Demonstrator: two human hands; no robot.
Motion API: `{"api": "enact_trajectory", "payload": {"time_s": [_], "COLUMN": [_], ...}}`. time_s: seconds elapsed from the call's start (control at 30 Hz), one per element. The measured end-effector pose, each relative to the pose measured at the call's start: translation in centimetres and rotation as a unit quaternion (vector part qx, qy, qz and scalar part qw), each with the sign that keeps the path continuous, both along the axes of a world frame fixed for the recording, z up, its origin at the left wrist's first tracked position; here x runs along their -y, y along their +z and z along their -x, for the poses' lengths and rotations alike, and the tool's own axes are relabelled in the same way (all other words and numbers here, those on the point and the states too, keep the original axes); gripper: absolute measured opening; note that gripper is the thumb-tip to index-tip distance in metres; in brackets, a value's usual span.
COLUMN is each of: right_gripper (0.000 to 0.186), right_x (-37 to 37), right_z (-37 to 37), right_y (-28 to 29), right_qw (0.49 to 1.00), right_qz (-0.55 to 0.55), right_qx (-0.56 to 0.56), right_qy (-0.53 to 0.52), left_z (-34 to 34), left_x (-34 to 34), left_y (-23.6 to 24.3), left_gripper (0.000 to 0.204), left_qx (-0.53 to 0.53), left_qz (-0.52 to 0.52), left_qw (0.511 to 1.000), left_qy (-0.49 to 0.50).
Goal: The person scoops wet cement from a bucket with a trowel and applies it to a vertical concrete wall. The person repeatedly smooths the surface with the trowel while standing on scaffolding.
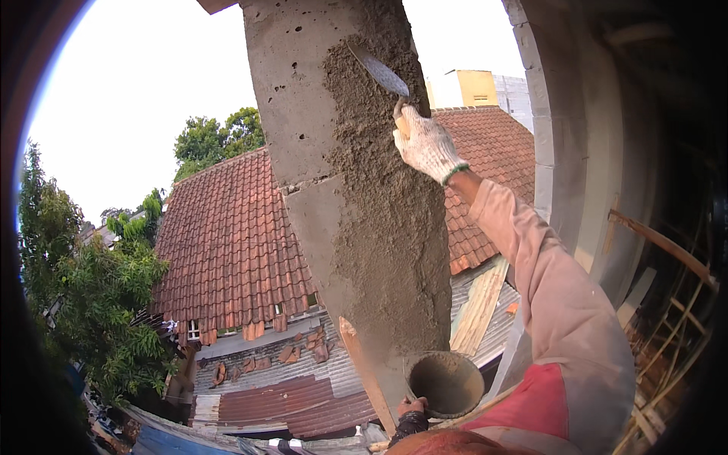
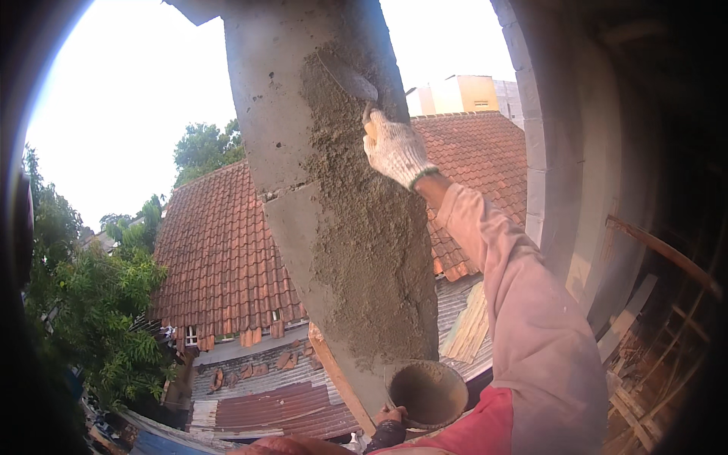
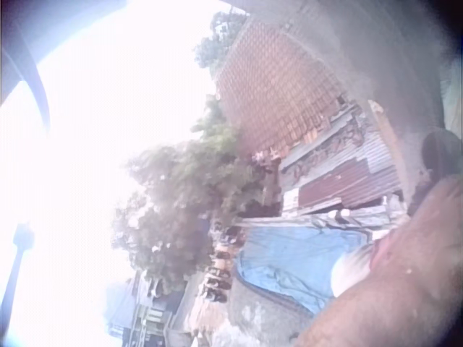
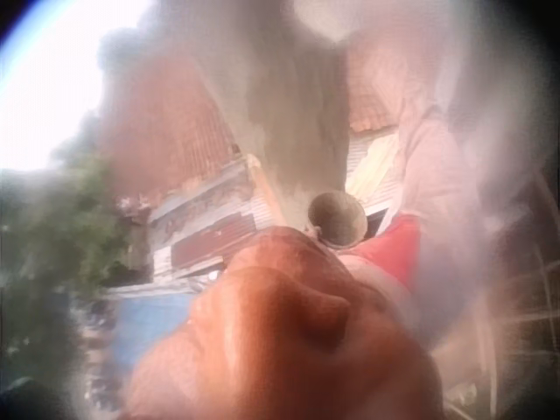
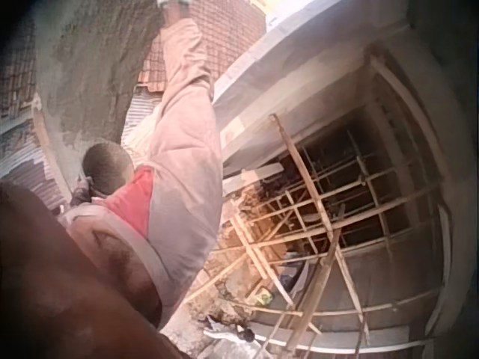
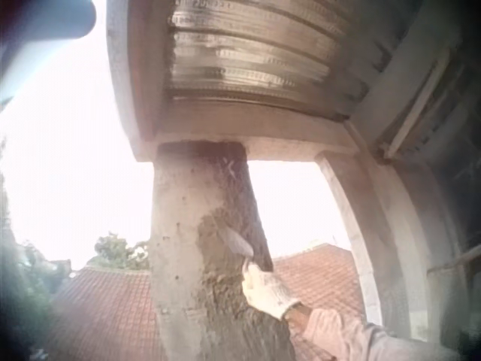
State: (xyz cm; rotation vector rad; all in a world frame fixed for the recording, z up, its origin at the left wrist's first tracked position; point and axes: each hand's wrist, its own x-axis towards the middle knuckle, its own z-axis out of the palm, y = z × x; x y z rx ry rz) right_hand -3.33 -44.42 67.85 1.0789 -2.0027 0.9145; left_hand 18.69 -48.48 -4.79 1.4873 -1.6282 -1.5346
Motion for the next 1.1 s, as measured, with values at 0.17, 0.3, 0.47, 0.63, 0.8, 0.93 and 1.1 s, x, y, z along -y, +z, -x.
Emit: {"api": "enact_trajectory", "payload": {"time_s": [0.17, 0.3, 0.47, 0.63, 0.8, 0.93, 1.1], "right_gripper": [0.042, 0.037, 0.039, 0.032, 0.025, 0.024, 0.028], "right_x": [-13.1, -20.0, -19.8, -18.3, -20.0, -21.7, -21.0], "right_z": [-5.5, -6.8, 0.4, -9.5, -5.1, -8.4, -4.9], "right_y": [-29.8, -32.5, -49.1, -50.0, -48.0, -53.8, -53.1], "right_qw": [0.953, 0.764, 0.715, 0.794, 0.835, 0.808, 0.891], "right_qz": [-0.083, -0.434, -0.594, -0.557, -0.519, -0.542, -0.407], "right_qx": [0.196, 0.448, 0.36, 0.213, 0.171, 0.153, 0.182], "right_qy": [0.214, 0.162, 0.083, 0.119, 0.06, 0.173, 0.087], "left_z": [-0.9, -2.2, 1.8, 2.7, 1.9, 1.6, 2.8], "left_x": [-4.3, -2.8, 0.0, -0.6, -2.2, -1.0, -1.5], "left_y": [11.9, 10.9, 4.5, 10.8, 15.5, 14.5, 15.4], "left_gripper": [0.038, 0.041, 0.06, 0.053, 0.057, 0.058, 0.051], "left_qx": [0.05, 0.033, -0.068, -0.011, -0.04, -0.133, -0.166], "left_qz": [0.029, 0.062, 0.147, 0.158, 0.168, 0.165, 0.173], "left_qw": [0.994, 0.995, 0.97, 0.951, 0.931, 0.945, 0.938], "left_qy": [-0.098, -0.075, -0.18, -0.264, -0.321, -0.251, -0.249]}}
